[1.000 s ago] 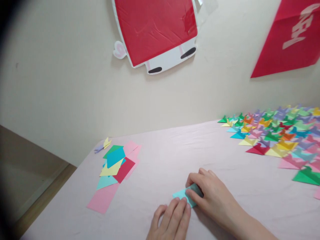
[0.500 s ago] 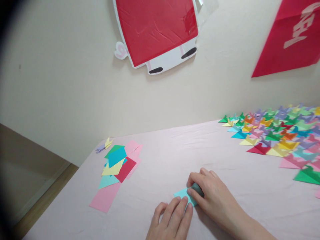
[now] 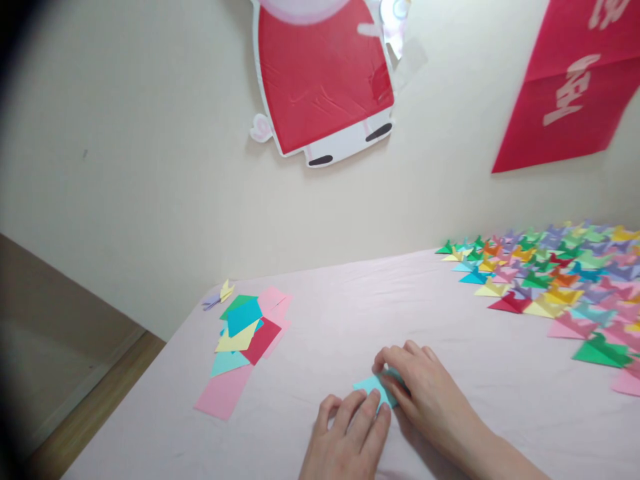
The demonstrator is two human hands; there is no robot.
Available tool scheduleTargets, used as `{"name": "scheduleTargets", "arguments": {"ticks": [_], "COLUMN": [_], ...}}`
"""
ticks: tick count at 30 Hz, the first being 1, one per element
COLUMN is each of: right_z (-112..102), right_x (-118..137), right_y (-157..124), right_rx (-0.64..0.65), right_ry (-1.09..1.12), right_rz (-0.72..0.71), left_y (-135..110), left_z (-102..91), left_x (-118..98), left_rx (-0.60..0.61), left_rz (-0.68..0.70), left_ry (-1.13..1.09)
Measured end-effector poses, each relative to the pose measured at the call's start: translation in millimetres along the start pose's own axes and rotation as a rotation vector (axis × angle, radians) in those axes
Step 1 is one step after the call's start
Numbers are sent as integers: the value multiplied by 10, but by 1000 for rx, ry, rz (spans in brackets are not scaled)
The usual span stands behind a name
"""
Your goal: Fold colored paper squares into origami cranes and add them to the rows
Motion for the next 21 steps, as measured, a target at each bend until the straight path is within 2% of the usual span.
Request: {"name": "scheduleTargets", "arguments": {"ticks": [4,10,16,21], "right_z": [-50,-24,-15,-18], "right_x": [140,212,192,35], "right_y": [-93,-179,-126,-82], "right_rx": [3,-88,-94,-76], "right_ry": [-13,-55,-80,-64], "right_rz": [5,41,71,47], "left_y": [-26,3,34,95], "left_z": [38,-51,-90,-128], "left_x": [-7,26,54,87], "left_rx": [82,170,254,348], "left_rz": [22,5,12,21], "left_ry": [-57,-198,-253,-298]}}
Point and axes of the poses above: each hand's wrist, its own y-axis towards the middle knuckle, its own z-axis out of the palm, x = y × z, the point moved 4 cm from there along y, towards the middle knuckle, and after that the axes turned 8 degrees about y, right-handed, at the moved point
